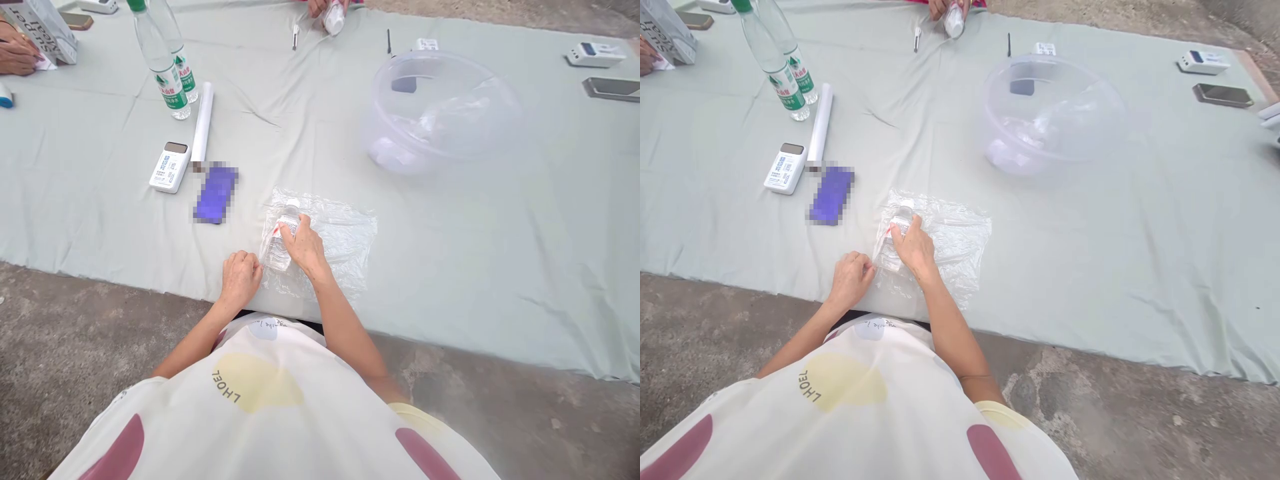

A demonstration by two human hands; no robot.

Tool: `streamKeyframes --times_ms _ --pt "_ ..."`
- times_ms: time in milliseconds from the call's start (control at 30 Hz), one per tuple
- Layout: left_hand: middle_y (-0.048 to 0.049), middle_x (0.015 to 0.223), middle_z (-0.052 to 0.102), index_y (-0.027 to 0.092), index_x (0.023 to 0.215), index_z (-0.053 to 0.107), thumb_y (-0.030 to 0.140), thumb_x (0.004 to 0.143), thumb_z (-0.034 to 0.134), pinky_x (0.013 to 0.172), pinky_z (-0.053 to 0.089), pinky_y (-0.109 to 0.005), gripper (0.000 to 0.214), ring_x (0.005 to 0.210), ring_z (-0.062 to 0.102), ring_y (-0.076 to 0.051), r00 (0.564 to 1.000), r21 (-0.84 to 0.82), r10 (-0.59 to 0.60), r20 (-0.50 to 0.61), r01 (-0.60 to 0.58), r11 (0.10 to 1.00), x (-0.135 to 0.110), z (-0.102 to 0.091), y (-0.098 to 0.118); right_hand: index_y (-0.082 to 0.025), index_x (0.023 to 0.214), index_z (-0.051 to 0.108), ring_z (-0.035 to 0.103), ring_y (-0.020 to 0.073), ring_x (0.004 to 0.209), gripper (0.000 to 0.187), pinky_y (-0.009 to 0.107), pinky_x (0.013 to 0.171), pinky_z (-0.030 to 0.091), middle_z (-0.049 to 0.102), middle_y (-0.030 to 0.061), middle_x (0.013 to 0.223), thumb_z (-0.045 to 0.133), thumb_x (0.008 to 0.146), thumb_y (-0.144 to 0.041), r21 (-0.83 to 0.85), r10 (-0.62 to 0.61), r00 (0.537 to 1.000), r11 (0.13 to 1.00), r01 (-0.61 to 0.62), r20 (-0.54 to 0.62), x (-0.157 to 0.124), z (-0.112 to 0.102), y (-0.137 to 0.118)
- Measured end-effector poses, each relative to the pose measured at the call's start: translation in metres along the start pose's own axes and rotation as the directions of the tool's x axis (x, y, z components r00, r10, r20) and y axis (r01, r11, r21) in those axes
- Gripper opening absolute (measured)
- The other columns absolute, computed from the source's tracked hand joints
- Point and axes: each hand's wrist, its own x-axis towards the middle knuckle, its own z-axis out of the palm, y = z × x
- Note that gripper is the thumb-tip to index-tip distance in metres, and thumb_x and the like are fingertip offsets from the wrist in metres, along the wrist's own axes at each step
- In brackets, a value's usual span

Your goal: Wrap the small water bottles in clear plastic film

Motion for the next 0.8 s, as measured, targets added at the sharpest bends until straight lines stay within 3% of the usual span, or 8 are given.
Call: streamKeyframes --times_ms 133,233,367,433,533,633,700,800 --pt "-0.0003 0.068 0.06 0.022 0.076 0.053 0.027 0.087 0.049 0.065 0.041 -0.031 0.013 0.067 0.056 -0.018 0.993 -0.238 -0.105 0.047 0.114 0.964 0.004 -0.013 -0.006 -0.012 0.15 0.026 0.067 0.0329 0.098 0.077 0.042 0.085 0.049 0.071 0.0123 0.097 0.03 0.094 -0.065 0.082 0.024 0.999 0.996 -0.026 0.026 0.003 -0.001 0.007" --pt "0.0032 0.063 0.059 0.023 0.074 0.052 0.034 0.085 0.053 0.06 0.04 -0.027 0.015 0.058 0.054 -0.015 0.98 -0.435 -0.167 0.107 0.198 0.878 0.005 -0.018 -0.009 -0.014 0.149 0.027 0.067 0.0328 0.098 0.079 0.043 0.085 0.05 0.071 0.012 0.098 0.031 0.092 -0.068 0.104 0.036 0.999 0.994 -0.038 0.016 0.004 0.002 0.009" --pt "-0.001 0.083 0.069 0.022 0.075 0.053 0.036 0.079 0.06 0.061 0.047 -0.025 0.016 0.072 0.064 -0.015 0.966 -0.714 -0.185 0.179 0.257 0.652 0.003 -0.012 -0.008 -0.012 0.148 0.03 0.066 0.0353 0.099 0.08 0.046 0.087 0.049 0.07 0.015 0.102 0.032 0.091 -0.07 0.053 0.008 1.0 0.999 -0.007 -0.029 0.002 0.006 0.006" --pt "-0.0045 0.097 0.07 0.021 0.076 0.054 0.037 0.079 0.061 0.065 0.05 -0.025 0.018 0.082 0.066 -0.016 0.968 -0.775 -0.195 0.16 0.246 0.582 0.001 -0.007 -0.006 -0.013 0.149 0.028 0.067 0.035 0.095 0.082 0.046 0.084 0.049 0.071 0.0147 0.098 0.032 0.091 -0.071 0.039 -0.007 1.0 0.999 0.008 -0.008 0.001 0.003 0.005" --pt "-0.0066 0.113 0.068 0.02 0.079 0.057 0.037 0.082 0.059 0.071 0.053 -0.027 0.018 0.088 0.066 -0.015 0.977 -0.744 -0.203 0.066 0.184 0.643 -0.004 -0.006 0.0 -0.015 0.146 0.037 0.068 0.0338 0.091 0.08 0.044 0.08 0.049 0.071 0.0126 0.089 0.031 0.091 -0.073 -0.009 -0.003 1.0 1.0 0.003 0.024 0.004 -0.01 0.005" --pt "-0.0063 0.12 0.066 0.021 0.084 0.058 0.033 0.087 0.055 0.073 0.054 -0.029 0.013 0.087 0.066 -0.015 0.989 -0.651 -0.139 -0.052 0.072 0.756 -0.009 -0.008 0.008 -0.018 0.135 0.053 0.066 0.0324 0.097 0.056 0.043 0.083 0.048 0.071 0.0134 0.099 0.032 0.099 -0.055 -0.133 -0.053 0.994 0.99 0.04 -0.097 0.016 -0.029 0.004" --pt "-0.0065 0.119 0.066 0.022 0.086 0.059 0.029 0.089 0.053 0.078 0.055 -0.031 0.01 0.097 0.066 -0.017 0.988 -0.573 -0.044 -0.149 -0.05 0.818 -0.013 -0.006 0.012 -0.02 0.133 0.057 0.063 0.0292 0.103 0.043 0.041 0.086 0.047 0.068 0.0126 0.116 0.03 0.101 -0.032 -0.22 -0.214 0.964 0.959 0.176 -0.16 0.031 -0.039 0.0" --pt "-0.008 0.118 0.067 0.022 0.087 0.06 0.025 0.093 0.05 0.084 0.056 -0.032 0.012 0.112 0.062 -0.019 0.965 -0.445 0.079 -0.249 -0.186 0.876 -0.015 0.001 0.013 -0.024 0.131 0.06 0.058 0.0259 0.11 0.049 0.037 0.085 0.046 0.06 0.0091 0.13 0.03 0.096 -0.011 -0.354 -0.48 0.876 0.828 0.435 -0.048 0.06 -0.045 -0.013"
